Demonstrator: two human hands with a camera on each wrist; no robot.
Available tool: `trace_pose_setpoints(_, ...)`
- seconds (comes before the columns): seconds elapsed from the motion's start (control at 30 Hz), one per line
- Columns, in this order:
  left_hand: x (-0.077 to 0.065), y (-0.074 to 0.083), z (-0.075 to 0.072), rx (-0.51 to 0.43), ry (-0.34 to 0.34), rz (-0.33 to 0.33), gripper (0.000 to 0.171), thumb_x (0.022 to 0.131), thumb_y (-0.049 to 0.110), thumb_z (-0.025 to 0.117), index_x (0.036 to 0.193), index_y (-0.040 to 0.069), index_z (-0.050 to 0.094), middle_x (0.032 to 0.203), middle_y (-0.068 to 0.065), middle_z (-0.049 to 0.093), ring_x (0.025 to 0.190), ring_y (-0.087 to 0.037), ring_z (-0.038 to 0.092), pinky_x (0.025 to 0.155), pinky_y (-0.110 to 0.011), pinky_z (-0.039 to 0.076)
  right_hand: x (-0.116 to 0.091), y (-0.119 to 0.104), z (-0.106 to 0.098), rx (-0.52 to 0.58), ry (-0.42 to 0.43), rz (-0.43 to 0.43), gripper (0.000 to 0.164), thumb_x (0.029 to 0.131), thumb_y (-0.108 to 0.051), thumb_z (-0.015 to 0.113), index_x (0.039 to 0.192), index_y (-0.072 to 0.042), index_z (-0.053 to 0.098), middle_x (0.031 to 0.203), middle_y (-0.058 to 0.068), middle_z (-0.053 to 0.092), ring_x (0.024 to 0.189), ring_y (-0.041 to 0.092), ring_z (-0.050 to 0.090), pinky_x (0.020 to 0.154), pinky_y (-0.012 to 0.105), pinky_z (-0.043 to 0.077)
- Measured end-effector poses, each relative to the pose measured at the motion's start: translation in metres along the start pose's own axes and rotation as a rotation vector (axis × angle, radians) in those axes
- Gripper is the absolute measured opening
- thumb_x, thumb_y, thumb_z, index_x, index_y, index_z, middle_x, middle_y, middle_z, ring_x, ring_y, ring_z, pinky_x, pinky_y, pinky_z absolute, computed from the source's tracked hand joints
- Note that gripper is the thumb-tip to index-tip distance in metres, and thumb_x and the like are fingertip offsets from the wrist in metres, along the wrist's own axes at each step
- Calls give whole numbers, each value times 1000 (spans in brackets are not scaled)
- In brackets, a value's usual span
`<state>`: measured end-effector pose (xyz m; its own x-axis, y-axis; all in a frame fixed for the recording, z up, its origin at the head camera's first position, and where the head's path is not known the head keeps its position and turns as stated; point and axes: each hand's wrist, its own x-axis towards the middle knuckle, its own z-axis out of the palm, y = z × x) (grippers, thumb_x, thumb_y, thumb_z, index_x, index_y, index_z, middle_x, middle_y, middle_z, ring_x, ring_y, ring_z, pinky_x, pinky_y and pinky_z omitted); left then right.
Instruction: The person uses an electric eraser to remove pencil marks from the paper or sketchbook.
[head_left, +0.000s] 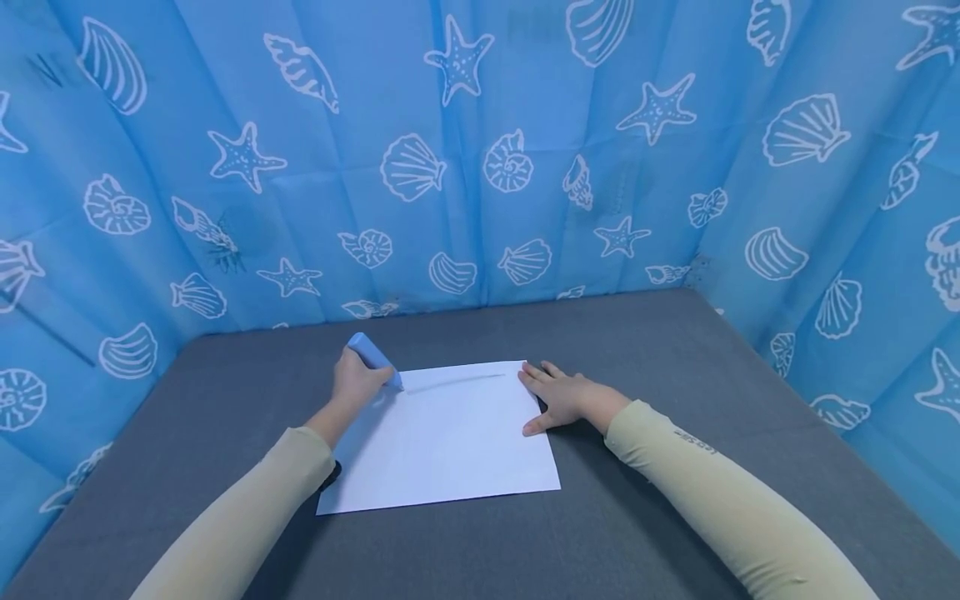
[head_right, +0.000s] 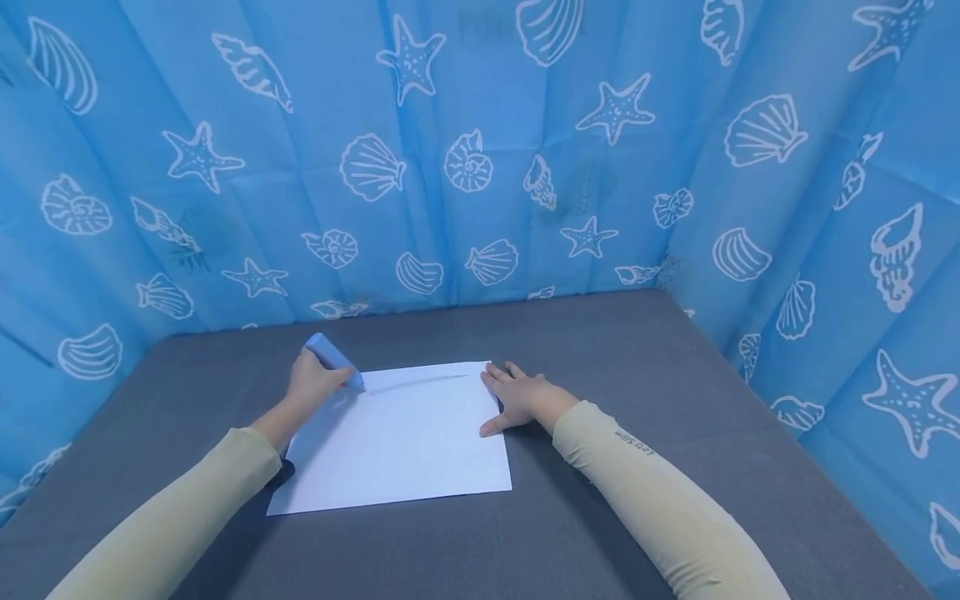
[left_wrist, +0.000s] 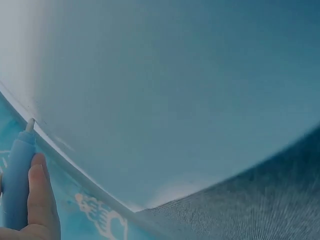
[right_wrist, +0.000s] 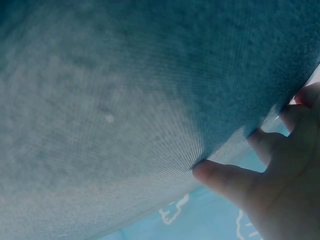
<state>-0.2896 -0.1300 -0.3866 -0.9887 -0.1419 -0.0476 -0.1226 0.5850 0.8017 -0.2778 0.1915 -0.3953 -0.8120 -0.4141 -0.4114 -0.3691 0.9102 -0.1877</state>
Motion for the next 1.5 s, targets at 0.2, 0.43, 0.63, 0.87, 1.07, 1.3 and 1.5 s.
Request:
trace_pose_setpoints(0.2,0,0,2,22,-1,11,66,88,12,63,137,-14,28,126,-33,48,115,-45,52,94,-52,48,-1,0,0,5,3,-3,104,83,-62,63,156,-10,11,163,8,4,147,36,0,108,69,16)
trace_pose_setpoints(0.43,1,0,3,16,-10,12,66,88,11,64,137,-14,28,126,-33,47,116,-44,52,95,-52,47,-1,0,1,10,8,-4,104,83,-62,63,156,-10,12,163,8,5,147,36,1,108,69,16)
trace_pose_setpoints(0.63,1,0,1,6,12,6,68,88,11,64,138,-14,26,128,-33,46,119,-45,49,98,-53,45,0,0,0,10,11,2,104,82,-63,63,156,-10,13,163,8,6,147,36,2,108,68,16)
trace_pose_setpoints(0.87,0,-1,2,5,-7,22,67,87,12,64,138,-14,28,126,-32,48,115,-43,53,95,-51,48,-1,0,-1,11,4,6,104,82,-63,63,156,-10,13,163,8,5,147,36,1,108,69,15)
trace_pose_setpoints(1.07,2,2,5,25,-5,12,69,87,13,64,138,-15,27,127,-33,48,116,-44,52,96,-51,47,-1,0,0,0,3,4,104,83,-63,62,156,-10,12,163,8,5,147,36,1,108,69,16)
trace_pose_setpoints(1.3,2,0,4,8,3,4,70,88,12,64,139,-14,25,130,-33,45,120,-45,49,99,-52,44,1,1,1,-3,2,4,104,83,-64,62,156,-10,12,163,8,5,147,36,1,108,68,16)
trace_pose_setpoints(1.5,-1,1,1,-5,-11,-6,70,88,11,64,140,-13,24,132,-33,44,122,-45,47,100,-53,43,2,2,2,-4,5,4,104,82,-64,62,156,-10,12,163,8,4,147,36,1,108,68,17)
